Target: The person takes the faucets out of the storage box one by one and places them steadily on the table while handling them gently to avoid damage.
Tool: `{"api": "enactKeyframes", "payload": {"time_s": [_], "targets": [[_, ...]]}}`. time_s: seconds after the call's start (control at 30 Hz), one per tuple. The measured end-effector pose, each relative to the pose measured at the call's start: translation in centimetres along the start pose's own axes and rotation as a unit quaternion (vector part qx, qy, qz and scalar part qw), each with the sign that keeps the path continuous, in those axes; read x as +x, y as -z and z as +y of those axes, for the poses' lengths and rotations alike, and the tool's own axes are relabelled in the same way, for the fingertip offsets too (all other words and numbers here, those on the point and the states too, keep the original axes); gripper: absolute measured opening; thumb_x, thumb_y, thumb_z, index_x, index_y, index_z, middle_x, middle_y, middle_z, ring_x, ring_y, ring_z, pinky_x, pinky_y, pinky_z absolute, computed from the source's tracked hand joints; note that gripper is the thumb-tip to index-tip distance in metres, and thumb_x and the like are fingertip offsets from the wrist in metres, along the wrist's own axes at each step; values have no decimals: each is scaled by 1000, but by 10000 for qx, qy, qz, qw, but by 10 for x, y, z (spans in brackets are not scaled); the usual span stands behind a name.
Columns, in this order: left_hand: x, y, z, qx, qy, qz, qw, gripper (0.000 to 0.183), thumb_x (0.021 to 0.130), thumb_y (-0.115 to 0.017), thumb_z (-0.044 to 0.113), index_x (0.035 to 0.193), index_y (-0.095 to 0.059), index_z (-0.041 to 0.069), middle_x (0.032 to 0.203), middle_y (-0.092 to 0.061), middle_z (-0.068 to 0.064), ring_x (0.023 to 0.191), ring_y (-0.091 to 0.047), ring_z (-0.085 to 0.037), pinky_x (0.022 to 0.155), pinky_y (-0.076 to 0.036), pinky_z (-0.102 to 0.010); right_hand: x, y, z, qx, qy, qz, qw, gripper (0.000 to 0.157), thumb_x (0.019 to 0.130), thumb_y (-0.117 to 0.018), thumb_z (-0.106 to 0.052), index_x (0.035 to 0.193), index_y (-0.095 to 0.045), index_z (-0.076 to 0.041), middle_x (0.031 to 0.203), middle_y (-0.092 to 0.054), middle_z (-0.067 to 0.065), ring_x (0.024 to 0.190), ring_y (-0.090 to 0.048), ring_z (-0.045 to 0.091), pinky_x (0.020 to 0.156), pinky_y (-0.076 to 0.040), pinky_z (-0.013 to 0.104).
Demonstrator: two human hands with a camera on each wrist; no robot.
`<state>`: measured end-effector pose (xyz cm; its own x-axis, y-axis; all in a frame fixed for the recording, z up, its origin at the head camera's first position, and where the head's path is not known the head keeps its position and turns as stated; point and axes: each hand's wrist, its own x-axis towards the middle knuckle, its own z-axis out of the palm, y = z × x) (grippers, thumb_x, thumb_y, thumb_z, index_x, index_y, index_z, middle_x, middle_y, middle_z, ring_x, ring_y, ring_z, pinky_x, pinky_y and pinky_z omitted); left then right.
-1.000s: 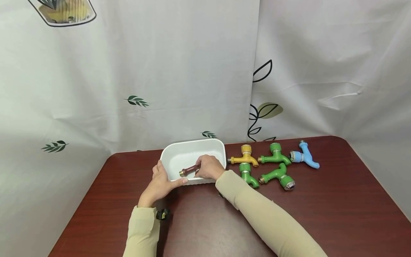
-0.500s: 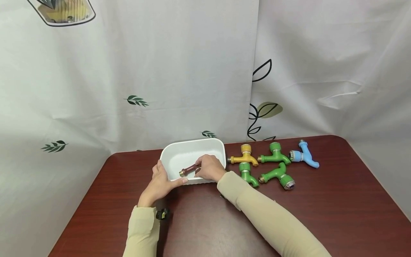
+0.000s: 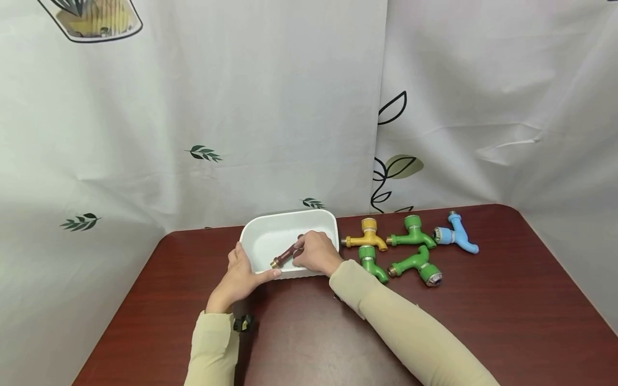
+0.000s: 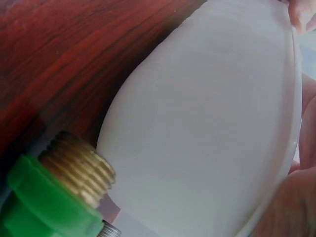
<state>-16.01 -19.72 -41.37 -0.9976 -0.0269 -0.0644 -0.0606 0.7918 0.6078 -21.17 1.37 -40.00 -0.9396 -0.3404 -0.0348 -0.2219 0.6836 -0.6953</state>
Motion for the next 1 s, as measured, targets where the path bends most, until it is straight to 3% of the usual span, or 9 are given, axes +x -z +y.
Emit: {"api": "enactKeyframes", "payload": {"time_s": [0.23,0.5,0.73,1.0], "targets": [[0,-1,0,6,-6,10,10000,135,75,-86,51,151,3,-17,150,-15,-37,133,-31,-53,103,-40,-57,-2,-1,3,145,113,288,9994,26,76,-81,-12,100,-80,-4,88,-74,1,72,-55,14,65,-45,26],[-1,0,0,10,-24,14,10000,135,74,-86,50,151,2,-18,150,-16,-37,133,-30,-52,103,-40,-56,-5,-2,5,291,214,623,9974,26,76,-76,-12,101,-80,-7,81,-70,-1,66,-53,13,59,-42,25],[-1,0,0,16,-5,-13,10000,136,75,-86,51,151,4,-17,150,-15,-37,133,-31,-52,103,-40,-56,-9,0,4,269,369,774,9960,11,75,-74,-12,85,-78,-15,66,-62,-8,61,-48,11,56,-37,25],[-1,0,0,58,-32,15,10000,136,74,-86,51,151,3,-18,149,-16,-38,133,-30,-54,104,-40,-57,-15,6,3,349,423,917,9943,26,74,-73,-12,99,-80,-11,77,-67,-5,65,-50,11,60,-39,25]]}}
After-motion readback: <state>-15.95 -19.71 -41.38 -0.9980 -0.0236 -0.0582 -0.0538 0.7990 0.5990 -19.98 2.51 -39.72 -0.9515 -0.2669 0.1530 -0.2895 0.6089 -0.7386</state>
